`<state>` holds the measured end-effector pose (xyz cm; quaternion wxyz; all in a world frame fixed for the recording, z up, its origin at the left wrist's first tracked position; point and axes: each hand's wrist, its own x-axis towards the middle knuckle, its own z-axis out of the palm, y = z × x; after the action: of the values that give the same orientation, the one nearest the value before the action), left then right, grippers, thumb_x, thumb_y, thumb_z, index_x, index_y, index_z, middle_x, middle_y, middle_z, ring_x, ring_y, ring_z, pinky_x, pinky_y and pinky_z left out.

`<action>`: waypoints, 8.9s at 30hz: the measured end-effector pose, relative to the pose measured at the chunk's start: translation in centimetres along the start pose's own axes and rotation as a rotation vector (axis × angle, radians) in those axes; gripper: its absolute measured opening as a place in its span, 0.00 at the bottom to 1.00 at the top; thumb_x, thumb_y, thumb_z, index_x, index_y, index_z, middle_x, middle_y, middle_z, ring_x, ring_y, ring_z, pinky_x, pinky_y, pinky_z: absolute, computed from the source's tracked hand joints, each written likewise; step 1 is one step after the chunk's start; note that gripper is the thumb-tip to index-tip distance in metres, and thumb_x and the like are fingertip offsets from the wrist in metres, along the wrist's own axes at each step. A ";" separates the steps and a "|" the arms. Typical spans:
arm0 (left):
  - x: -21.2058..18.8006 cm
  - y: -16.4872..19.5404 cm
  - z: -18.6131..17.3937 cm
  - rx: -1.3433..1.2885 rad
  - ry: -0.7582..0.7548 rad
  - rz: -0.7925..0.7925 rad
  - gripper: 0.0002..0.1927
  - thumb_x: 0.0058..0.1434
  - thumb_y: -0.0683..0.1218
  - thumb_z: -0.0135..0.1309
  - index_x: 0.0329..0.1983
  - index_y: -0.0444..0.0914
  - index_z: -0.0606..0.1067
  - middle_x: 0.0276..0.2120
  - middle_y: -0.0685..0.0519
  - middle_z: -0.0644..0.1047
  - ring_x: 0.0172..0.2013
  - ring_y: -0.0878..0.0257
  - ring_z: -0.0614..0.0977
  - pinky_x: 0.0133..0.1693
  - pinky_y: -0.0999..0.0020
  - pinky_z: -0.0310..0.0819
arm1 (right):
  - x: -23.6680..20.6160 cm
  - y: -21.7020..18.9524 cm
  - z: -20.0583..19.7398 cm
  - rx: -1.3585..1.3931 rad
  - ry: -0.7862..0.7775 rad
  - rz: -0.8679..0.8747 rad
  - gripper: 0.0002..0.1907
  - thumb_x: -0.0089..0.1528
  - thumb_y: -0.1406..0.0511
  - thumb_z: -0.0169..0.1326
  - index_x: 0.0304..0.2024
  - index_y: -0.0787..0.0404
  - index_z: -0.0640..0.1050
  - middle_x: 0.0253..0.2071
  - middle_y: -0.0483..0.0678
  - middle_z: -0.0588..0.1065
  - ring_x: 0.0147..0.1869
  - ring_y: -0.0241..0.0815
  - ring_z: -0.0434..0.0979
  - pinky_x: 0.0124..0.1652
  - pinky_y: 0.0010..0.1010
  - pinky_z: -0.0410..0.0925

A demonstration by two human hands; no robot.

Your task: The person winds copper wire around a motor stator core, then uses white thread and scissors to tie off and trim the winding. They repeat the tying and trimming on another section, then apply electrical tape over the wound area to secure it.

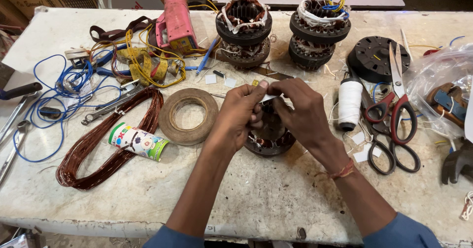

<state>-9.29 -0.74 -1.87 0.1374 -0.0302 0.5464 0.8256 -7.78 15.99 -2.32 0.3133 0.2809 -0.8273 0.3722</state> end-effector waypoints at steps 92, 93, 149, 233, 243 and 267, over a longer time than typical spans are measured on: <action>0.1 -1.1 -1.3 0.939 0.377 0.482 0.10 0.62 0.46 0.59 0.42 0.36 0.83 0.33 0.47 0.84 0.30 0.58 0.85 0.33 0.64 0.76 | 0.1 6.4 2.5 -0.080 -0.123 0.179 0.13 0.59 0.56 0.65 0.36 0.58 0.85 0.42 0.48 0.76 0.52 0.49 0.70 0.51 0.42 0.67; 0.1 -1.1 -0.7 1.035 0.354 0.561 0.11 0.60 0.46 0.61 0.42 0.34 0.82 0.35 0.44 0.83 0.33 0.53 0.85 0.35 0.60 0.77 | 0.1 6.5 2.4 -0.058 -0.118 0.174 0.12 0.60 0.56 0.65 0.36 0.58 0.85 0.42 0.48 0.76 0.53 0.49 0.71 0.51 0.42 0.67; -2.3 -0.3 -0.7 1.561 0.371 0.511 0.15 0.56 0.42 0.64 0.45 0.35 0.76 0.41 0.44 0.80 0.41 0.53 0.83 0.39 0.59 0.79 | 0.8 5.0 2.0 -0.031 -0.136 0.337 0.12 0.64 0.61 0.60 0.45 0.61 0.82 0.39 0.53 0.83 0.33 0.45 0.84 0.34 0.36 0.74; -2.6 -0.4 1.8 1.991 0.238 0.309 0.06 0.63 0.34 0.53 0.40 0.33 0.79 0.35 0.43 0.82 0.30 0.58 0.85 0.23 0.70 0.76 | -0.4 4.1 -0.4 0.010 -0.167 0.274 0.14 0.62 0.59 0.63 0.45 0.61 0.84 0.44 0.52 0.83 0.42 0.43 0.85 0.42 0.34 0.77; -0.5 -1.0 0.2 1.693 0.232 0.772 0.07 0.57 0.34 0.53 0.34 0.34 0.81 0.37 0.43 0.78 0.39 0.51 0.82 0.35 0.56 0.80 | 0.0 4.5 0.2 -0.001 -0.196 0.176 0.10 0.61 0.64 0.63 0.44 0.58 0.85 0.43 0.49 0.84 0.41 0.43 0.85 0.42 0.34 0.76; 0.2 -0.8 0.3 1.467 0.036 0.571 0.09 0.66 0.37 0.48 0.41 0.28 0.78 0.35 0.33 0.79 0.35 0.39 0.84 0.35 0.50 0.81 | 2.3 6.6 -0.5 0.190 -0.515 0.187 0.17 0.54 0.66 0.67 0.47 0.57 0.84 0.44 0.47 0.84 0.46 0.41 0.84 0.48 0.34 0.75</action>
<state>-9.25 -0.18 -2.51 -0.1041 0.1964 0.9406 0.2567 -13.69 19.58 -3.21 0.0296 0.3165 -0.8633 0.3919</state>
